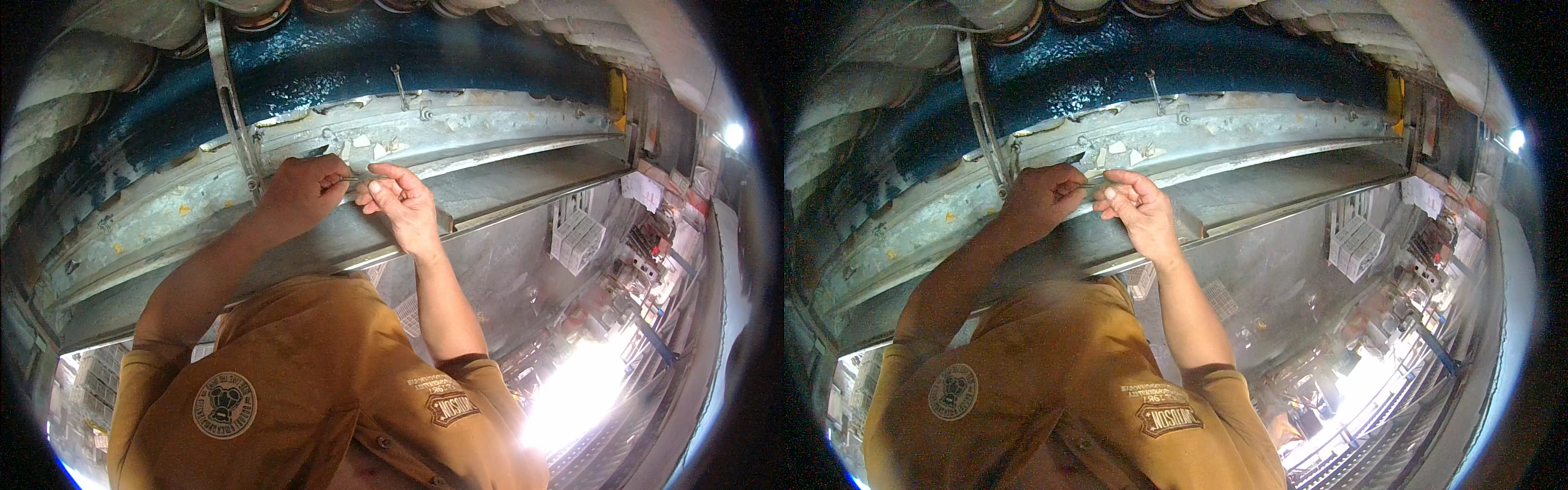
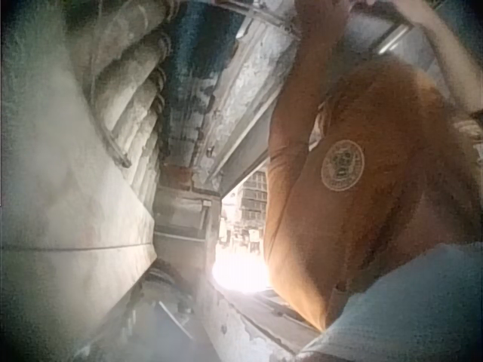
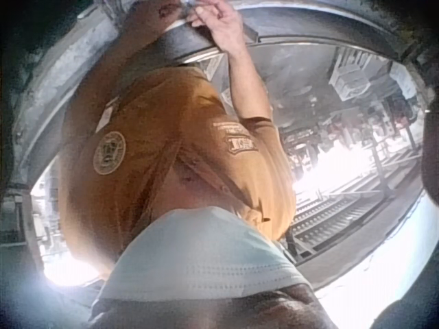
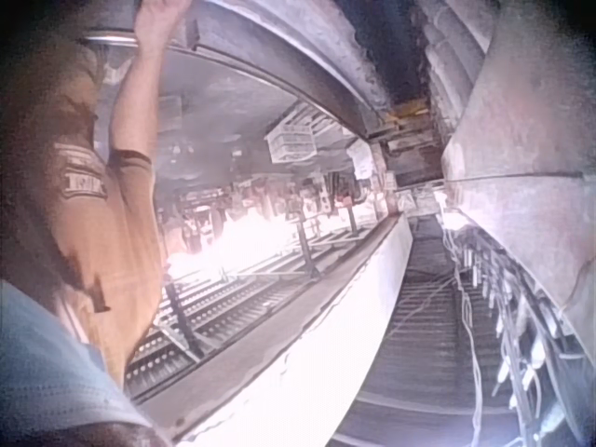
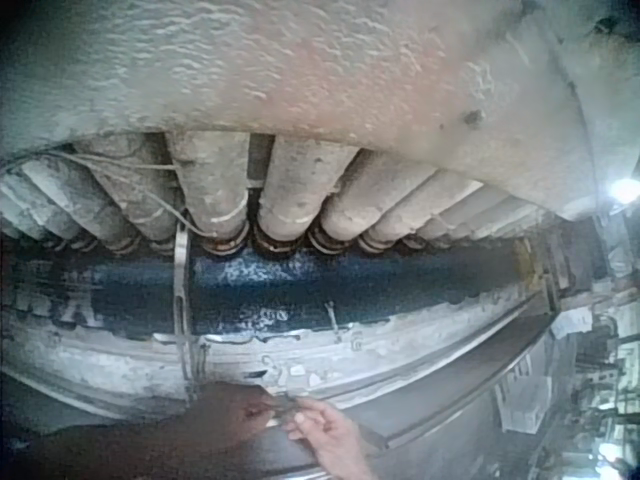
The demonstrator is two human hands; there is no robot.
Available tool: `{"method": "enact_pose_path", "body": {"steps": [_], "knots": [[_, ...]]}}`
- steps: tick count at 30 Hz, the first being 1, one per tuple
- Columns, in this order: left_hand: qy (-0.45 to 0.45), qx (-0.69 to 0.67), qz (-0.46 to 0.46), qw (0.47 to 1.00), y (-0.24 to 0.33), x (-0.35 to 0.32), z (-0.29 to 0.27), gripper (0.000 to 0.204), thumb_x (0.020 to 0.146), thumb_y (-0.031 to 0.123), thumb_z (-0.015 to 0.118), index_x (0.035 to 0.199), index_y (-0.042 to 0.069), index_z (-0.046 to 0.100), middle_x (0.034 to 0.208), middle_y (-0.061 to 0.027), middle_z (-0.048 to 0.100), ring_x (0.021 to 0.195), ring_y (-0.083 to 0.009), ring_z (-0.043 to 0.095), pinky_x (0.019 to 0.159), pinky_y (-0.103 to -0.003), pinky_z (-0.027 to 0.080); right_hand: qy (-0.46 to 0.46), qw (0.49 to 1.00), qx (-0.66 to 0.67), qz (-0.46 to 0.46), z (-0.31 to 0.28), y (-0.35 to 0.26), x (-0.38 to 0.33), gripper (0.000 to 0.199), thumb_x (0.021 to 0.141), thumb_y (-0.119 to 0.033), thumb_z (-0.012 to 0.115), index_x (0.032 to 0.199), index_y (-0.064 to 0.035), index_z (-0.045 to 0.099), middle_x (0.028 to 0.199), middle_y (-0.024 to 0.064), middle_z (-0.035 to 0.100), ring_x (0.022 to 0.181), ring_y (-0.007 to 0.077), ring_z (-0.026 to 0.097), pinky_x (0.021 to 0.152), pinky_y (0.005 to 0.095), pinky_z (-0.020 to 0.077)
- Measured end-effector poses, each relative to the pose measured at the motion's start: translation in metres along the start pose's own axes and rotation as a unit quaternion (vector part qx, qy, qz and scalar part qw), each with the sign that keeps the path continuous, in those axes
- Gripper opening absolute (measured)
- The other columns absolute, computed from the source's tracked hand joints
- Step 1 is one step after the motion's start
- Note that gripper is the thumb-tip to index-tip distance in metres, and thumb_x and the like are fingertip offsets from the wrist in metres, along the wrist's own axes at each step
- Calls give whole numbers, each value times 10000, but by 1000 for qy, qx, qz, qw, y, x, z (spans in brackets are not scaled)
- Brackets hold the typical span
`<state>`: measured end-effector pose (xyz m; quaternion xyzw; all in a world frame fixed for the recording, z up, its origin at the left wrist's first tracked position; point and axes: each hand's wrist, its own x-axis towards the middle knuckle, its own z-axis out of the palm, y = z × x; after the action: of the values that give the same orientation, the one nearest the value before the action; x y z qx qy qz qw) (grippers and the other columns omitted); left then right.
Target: The person retrieves small metal rings and fasteners from a plastic bag and then attaches them to a blue metal frame using a wrench. The task involves repetitive tightening of fasteners on the frame.
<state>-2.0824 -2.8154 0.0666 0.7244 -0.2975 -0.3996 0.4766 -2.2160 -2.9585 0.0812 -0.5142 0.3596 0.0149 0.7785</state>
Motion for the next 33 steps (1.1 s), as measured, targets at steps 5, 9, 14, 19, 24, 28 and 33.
{"method": "enact_pose_path", "body": {"steps": [5, 9, 14, 19, 24, 28, 33], "knots": [[-22, 13, -11, 1000, 4, 1, -4, 102, 788, 100, 656, 861, 41, 617, 642, -43, 592, 580, -108, 556, 551, -273, 455, -2, 1000, -9, 6, -1, 1, 1, 233, 910, -78, 573, 1117, 28, 573, 918, 102, 654, 785, 138, 624, 674, 252, 515], [-18, -3, -9, 1000, 0, 1, 0, 108, 792, 93, 655, 876, 33, 623, 669, -48, 619, 593, -105, 577, 564, -266, 469, -7, 1000, -17, -4, 0, 2, 2, 223, 905, -79, 581, 1100, 30, 583, 890, 87, 648, 766, 128, 613, 668, 246, 509], [-15, -8, -6, 1000, -2, 0, 1, 113, 796, 85, 651, 886, 23, 624, 676, -53, 624, 602, -101, 582, 566, -260, 470, -17, 1000, -24, -5, 1, 2, 3, 227, 901, -79, 587, 1098, 33, 584, 861, 70, 639, 747, 120, 603, 657, 241, 503], [-20, -20, -19, 999, -2, -1, 0, 117, 800, 81, 644, 897, 20, 617, 682, -55, 624, 611, -90, 578, 566, -255, 467, -19, 999, -29, 7, 3, 2, 3, 228, 901, -81, 587, 1099, 33, 588, 850, 68, 637, 737, 115, 597, 645, 239, 498], [-20, -14, -16, 1000, -4, -1, 0, 116, 805, 77, 638, 904, 21, 613, 690, -52, 626, 619, -88, 581, 571, -251, 467, -18, 999, -28, 9, 5, 1, 4, 231, 902, -84, 587, 1101, 32, 588, 833, 65, 633, 718, 111, 588, 640, 234, 493], [-21, -2, -25, 999, -6, -2, 0, 127, 813, 76, 640, 921, 18, 606, 725, -59, 639, 655, -95, 603, 600, -255, 486, -19, 1000, -16, 4, 6, 4, 6, 231, 901, -84, 589, 1099, 33, 588, 825, 62, 632, 713, 109, 585, 637, 235, 490], [-26, -14, -29, 999, -10, -2, -1, 139, 818, 76, 644, 934, 15, 598, 756, -65, 649, 684, -104, 618, 629, -259, 502, -16, 1000, -13, 7, 6, 6, 8, 231, 899, -86, 592, 1098, 32, 588, 819, 63, 633, 714, 110, 587, 635, 236, 488]]}}
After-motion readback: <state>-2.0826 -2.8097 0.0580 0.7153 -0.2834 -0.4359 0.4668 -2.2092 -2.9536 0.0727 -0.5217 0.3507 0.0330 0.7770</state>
